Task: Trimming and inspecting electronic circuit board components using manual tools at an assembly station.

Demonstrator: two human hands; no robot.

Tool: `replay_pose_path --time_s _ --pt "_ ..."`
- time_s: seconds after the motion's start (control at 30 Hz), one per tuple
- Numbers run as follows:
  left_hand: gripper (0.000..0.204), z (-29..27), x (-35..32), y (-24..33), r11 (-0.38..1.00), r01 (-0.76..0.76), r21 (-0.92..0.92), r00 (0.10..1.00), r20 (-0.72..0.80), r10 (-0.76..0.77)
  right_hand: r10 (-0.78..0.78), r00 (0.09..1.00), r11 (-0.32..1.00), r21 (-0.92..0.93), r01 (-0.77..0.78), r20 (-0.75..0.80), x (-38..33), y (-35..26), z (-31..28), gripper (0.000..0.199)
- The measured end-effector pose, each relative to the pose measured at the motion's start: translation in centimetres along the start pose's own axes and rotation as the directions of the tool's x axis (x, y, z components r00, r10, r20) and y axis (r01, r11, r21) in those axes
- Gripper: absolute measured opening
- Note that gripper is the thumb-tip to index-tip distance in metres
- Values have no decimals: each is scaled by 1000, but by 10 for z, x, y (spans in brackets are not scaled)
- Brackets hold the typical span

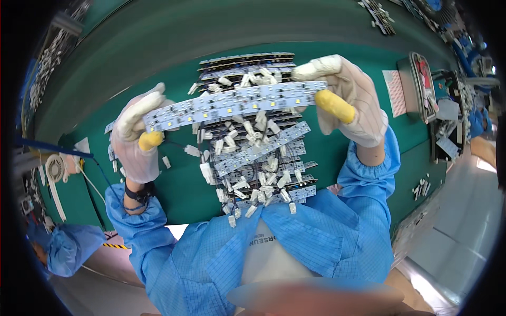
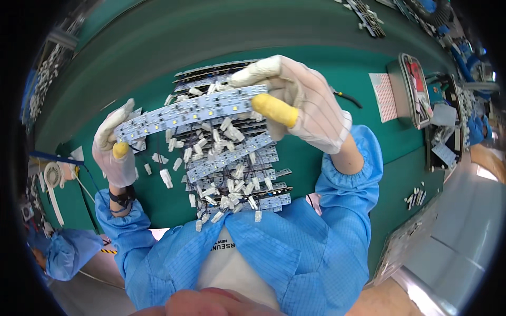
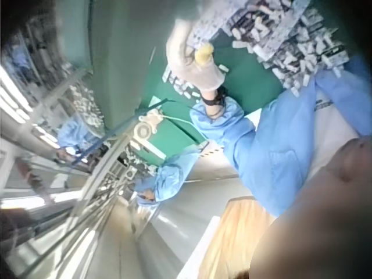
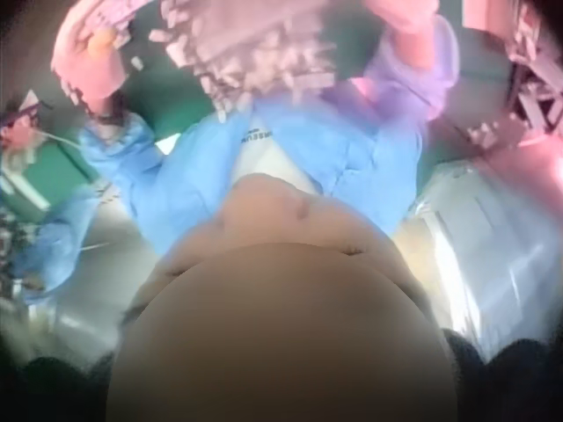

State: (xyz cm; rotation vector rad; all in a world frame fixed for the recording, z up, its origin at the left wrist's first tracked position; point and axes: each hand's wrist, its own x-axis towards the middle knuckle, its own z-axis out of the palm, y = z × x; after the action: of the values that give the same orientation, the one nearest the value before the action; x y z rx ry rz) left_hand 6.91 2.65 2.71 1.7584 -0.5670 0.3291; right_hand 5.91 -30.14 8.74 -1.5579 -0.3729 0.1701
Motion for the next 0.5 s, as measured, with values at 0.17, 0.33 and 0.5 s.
replay_pose_path --time_s 0.17,0.33,0.5 --pt "63 4 1 0 999 52 -16 998 -31 -53 -30 996 999 32 27 85 0 1 1 46" --pt "71 5 13 8 957 178 231 979 56 -196 -37 981 988 157 7 192 -2 2 -6 55" --pt "66 5 8 2 976 165 145 986 9 -168 -231 968 973 34 229 99 3 21 -1 51"
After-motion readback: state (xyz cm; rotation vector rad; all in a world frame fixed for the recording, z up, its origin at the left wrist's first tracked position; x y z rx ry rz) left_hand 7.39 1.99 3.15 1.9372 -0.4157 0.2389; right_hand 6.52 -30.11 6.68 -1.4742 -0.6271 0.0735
